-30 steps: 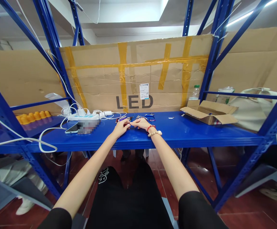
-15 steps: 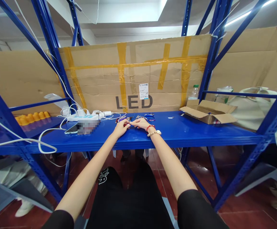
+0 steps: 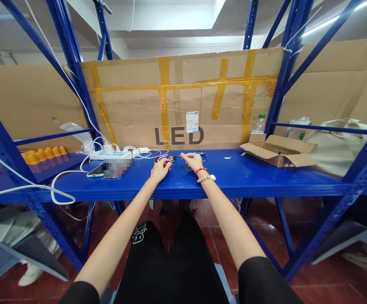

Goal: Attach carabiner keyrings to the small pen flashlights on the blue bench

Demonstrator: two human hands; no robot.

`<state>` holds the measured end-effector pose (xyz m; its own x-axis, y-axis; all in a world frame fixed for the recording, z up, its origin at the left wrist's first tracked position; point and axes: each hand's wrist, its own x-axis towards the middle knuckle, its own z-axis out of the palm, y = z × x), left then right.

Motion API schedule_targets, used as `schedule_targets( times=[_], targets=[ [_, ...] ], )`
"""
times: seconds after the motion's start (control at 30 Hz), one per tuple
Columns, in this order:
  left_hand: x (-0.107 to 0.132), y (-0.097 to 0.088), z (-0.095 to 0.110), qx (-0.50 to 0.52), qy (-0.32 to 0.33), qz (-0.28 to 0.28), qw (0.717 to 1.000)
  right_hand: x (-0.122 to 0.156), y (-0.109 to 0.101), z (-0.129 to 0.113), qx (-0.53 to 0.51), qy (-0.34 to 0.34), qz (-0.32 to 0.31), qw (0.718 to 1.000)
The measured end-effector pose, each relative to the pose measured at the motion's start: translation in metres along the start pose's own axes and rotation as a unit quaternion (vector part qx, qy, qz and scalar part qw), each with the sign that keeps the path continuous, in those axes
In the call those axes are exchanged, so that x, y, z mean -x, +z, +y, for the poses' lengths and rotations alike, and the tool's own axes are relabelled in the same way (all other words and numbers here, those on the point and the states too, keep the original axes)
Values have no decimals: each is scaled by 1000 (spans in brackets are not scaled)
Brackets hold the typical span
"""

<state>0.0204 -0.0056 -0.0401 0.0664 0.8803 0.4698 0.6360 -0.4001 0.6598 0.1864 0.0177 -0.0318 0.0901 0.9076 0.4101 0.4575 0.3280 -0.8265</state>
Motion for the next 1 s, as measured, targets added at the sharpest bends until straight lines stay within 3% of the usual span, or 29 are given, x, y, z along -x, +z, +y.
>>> schedule_targets(
  times=[0.17, 0.43, 0.73, 1.0],
  targets=[
    [1, -2, 2, -7, -50, 40, 998, 1, -3, 2, 117, -35, 55, 991],
    [5, -3, 3, 22, -82, 52, 995, 6, -3, -5, 254, 5, 96, 962],
    [10, -6, 7, 31, -58, 25, 998, 10, -1, -8, 326, 24, 36, 944],
    [9, -6, 7, 15, -20, -16, 1000, 9, 0, -7, 317, 19, 2, 948]
  ],
)
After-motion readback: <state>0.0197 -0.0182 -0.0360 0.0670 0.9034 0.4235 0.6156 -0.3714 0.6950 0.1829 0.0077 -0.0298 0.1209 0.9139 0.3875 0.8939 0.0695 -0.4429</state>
